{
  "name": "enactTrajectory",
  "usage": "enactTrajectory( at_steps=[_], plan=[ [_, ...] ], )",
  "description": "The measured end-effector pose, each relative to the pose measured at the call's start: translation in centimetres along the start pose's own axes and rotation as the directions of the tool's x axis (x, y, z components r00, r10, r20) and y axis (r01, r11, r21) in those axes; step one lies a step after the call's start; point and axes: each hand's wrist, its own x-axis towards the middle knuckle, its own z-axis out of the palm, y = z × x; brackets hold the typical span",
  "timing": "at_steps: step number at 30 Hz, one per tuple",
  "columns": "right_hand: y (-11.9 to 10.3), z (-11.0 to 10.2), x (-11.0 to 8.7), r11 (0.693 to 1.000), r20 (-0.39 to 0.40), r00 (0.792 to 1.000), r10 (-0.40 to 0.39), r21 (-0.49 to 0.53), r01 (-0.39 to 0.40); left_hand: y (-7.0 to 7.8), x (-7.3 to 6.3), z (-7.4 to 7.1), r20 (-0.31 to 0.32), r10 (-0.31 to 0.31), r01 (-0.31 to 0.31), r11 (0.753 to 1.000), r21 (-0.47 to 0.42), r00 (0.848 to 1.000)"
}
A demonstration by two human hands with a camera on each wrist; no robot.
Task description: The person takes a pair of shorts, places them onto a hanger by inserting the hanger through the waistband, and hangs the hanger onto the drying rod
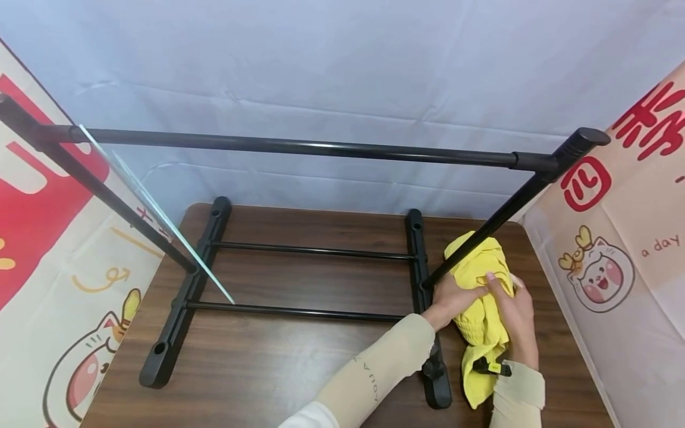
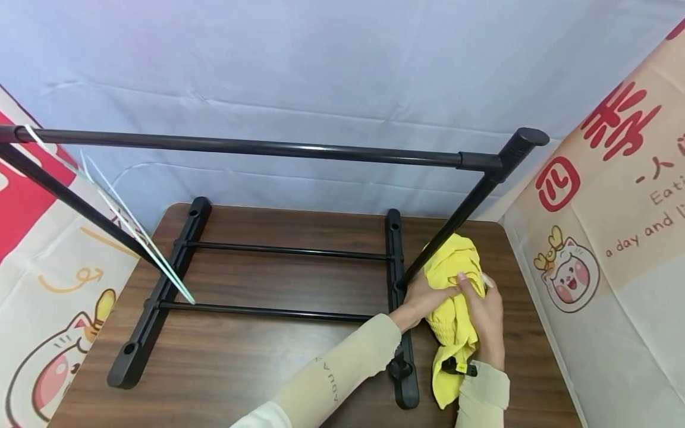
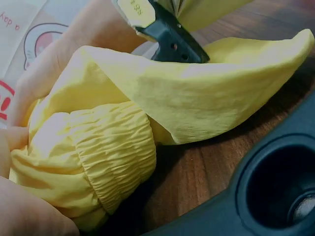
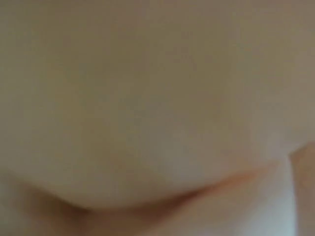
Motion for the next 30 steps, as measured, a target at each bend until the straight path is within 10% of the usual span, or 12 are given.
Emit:
enactTrajectory(
  at_steps=[9, 18, 21, 27, 30],
  plan=[
    [-1.2, -0.2, -1.8, 0.996, -0.164, 0.986, 0.002, 0.086, 0.013, 0.7, -0.4, -0.8, 0.099, 0.136, -0.144, 0.987, 0.074, 0.986],
    [-1.8, 0.2, -4.0, 0.942, -0.411, 0.908, -0.076, 0.268, 0.201, 2.5, -1.3, -1.9, 0.192, 0.389, -0.420, 0.892, 0.166, 0.901],
    [-2.3, 0.7, -4.7, 0.856, -0.509, 0.853, -0.119, 0.383, 0.348, 3.4, -1.8, -2.3, 0.200, 0.466, -0.503, 0.835, 0.223, 0.862],
    [-4.1, 1.7, -5.9, 0.497, -0.694, 0.688, -0.213, 0.529, 0.688, 5.3, -3.5, -4.0, 0.263, 0.542, -0.601, 0.751, 0.275, 0.798],
    [-5.3, 2.1, -6.7, 0.406, -0.761, 0.608, -0.227, 0.493, 0.769, 6.1, -4.6, -4.9, 0.291, 0.579, -0.647, 0.699, 0.303, 0.762]
  ],
)
